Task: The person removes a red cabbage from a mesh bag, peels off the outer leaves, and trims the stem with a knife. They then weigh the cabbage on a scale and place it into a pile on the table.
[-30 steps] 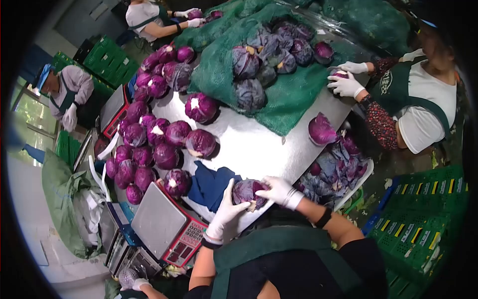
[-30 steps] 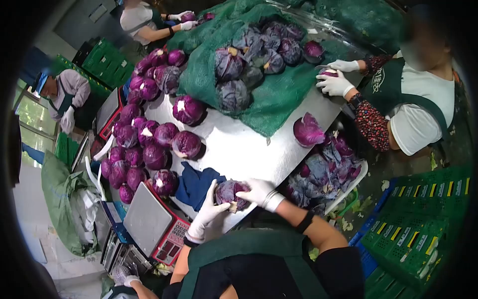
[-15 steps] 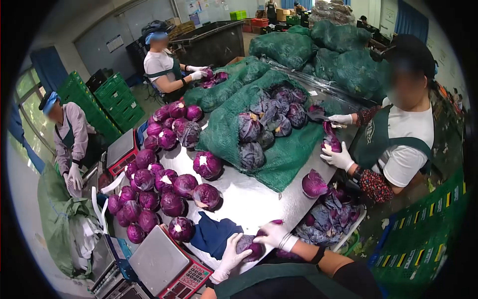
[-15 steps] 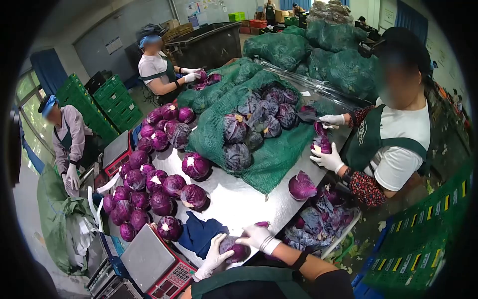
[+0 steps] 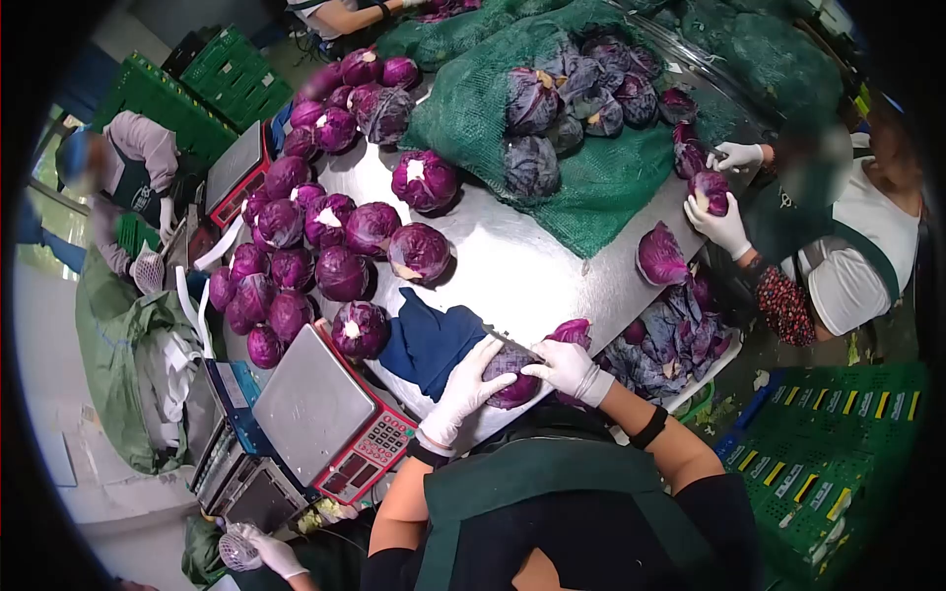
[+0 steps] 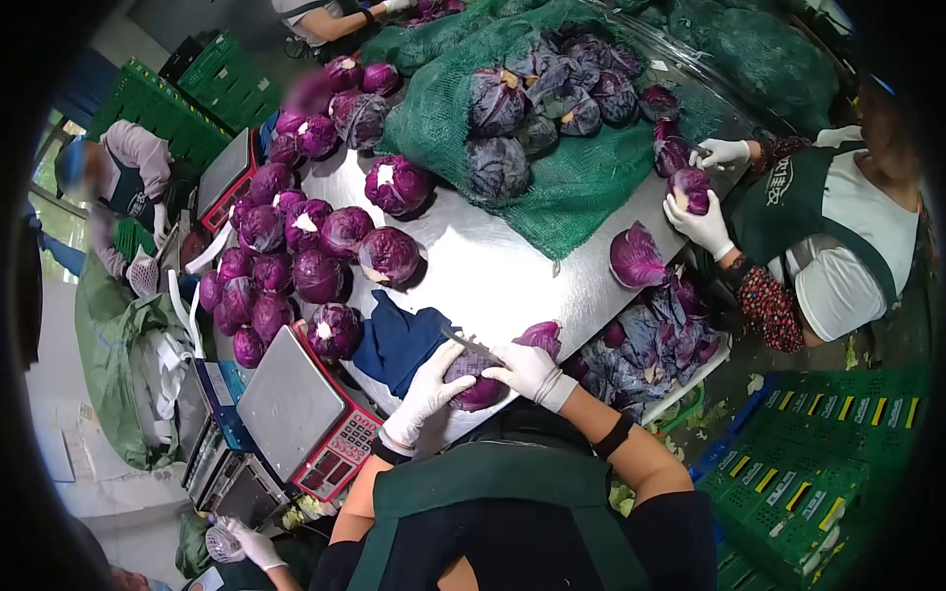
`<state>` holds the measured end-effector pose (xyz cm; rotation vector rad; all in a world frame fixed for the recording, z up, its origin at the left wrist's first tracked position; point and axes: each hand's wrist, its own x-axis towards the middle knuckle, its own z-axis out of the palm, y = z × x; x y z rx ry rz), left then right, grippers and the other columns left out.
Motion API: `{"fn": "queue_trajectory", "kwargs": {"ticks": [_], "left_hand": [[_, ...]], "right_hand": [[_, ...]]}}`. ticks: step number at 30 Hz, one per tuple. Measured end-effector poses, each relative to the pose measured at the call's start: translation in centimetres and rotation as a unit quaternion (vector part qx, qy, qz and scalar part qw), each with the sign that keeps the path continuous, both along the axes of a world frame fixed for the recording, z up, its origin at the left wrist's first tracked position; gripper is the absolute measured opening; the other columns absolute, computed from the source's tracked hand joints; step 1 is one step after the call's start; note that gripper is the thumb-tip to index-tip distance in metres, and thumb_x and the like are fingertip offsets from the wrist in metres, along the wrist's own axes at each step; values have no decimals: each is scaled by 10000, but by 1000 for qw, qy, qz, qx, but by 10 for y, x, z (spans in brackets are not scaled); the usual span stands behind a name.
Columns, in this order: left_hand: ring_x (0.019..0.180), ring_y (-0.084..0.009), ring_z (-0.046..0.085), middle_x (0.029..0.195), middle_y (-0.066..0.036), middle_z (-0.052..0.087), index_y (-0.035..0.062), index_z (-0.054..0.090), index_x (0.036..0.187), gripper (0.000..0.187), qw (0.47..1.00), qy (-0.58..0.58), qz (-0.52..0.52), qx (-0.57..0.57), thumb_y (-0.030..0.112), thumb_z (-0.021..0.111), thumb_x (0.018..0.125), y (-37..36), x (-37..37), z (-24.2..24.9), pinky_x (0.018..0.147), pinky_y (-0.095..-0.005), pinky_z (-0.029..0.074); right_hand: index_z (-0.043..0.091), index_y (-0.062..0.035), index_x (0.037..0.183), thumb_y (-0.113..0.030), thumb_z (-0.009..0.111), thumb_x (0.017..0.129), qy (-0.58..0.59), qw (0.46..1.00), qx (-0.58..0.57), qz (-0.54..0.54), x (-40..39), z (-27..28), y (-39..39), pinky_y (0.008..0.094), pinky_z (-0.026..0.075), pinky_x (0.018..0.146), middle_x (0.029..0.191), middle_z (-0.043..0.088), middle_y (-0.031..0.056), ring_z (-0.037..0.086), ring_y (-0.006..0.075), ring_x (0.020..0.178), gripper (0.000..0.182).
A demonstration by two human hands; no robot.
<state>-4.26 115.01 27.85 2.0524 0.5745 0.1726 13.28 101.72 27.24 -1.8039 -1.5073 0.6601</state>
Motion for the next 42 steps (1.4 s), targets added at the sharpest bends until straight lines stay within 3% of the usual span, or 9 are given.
{"fn": "queue_trajectory", "kwargs": {"ticks": [11,14,19,25,30,33,35,38,42], "left_hand": [[1133,-303,507,1172,-201,524,-37,525,1162,688,997,-42,42,55,350,795,662,-5,8,11,980,-359,391],[987,-292,577,1059,-168,576,-25,563,1103,603,983,13,183,-10,333,786,673,-11,6,11,893,-351,446],[1077,-306,537,1128,-189,549,-19,451,1241,814,995,4,70,74,356,820,619,-16,13,9,944,-366,411],[1217,-272,430,1308,-181,416,0,313,1351,945,972,-39,93,-213,302,834,622,8,13,1,1028,-355,353],[1240,-289,403,1344,-198,349,-1,422,1304,824,997,-32,55,-48,328,805,653,16,-13,-14,1037,-358,341],[1214,-296,430,1316,-186,381,7,450,1297,749,963,-45,156,-217,304,775,691,20,-33,-21,1033,-355,346],[1214,-296,433,1316,-196,393,5,445,1306,676,969,-35,140,-201,251,730,745,12,-35,-7,1029,-355,351],[1246,-349,404,1333,-246,385,-4,439,1307,585,987,-22,157,32,221,659,814,-9,-18,9,1041,-390,332],[1241,-321,398,1373,-234,308,26,297,1389,894,977,59,190,74,285,790,689,-24,-3,9,1034,-375,341]], "right_hand": [[601,-60,920,-227,655,761,-148,985,76,-49,22,-9,21,330,504,583,779,584,87,612,253,665,236],[596,-31,964,-362,708,747,128,988,-70,47,24,20,19,323,480,708,810,564,99,581,234,768,411],[579,-57,1004,-252,632,818,5,997,-30,66,5,-1,17,360,477,716,832,575,102,585,269,786,274],[578,-52,930,-253,579,841,-48,997,-43,-52,22,-4,42,394,491,686,810,607,144,607,331,750,220],[590,-54,924,-298,575,814,-97,988,-95,-66,62,-59,36,420,504,707,872,636,161,620,342,817,268],[565,-40,901,-308,667,787,-31,988,-89,-125,50,-42,26,374,499,619,793,609,131,611,290,669,309],[552,-29,1016,-328,747,741,379,888,-224,-133,29,-12,21,299,480,505,758,589,69,573,169,565,450],[492,5,1188,-344,791,698,341,899,-266,-60,-9,1,16,230,440,444,758,576,29,502,86,514,671],[529,-24,1171,-195,566,889,387,906,-65,-157,-34,-34,25,226,414,430,743,571,28,496,80,497,332]]}}
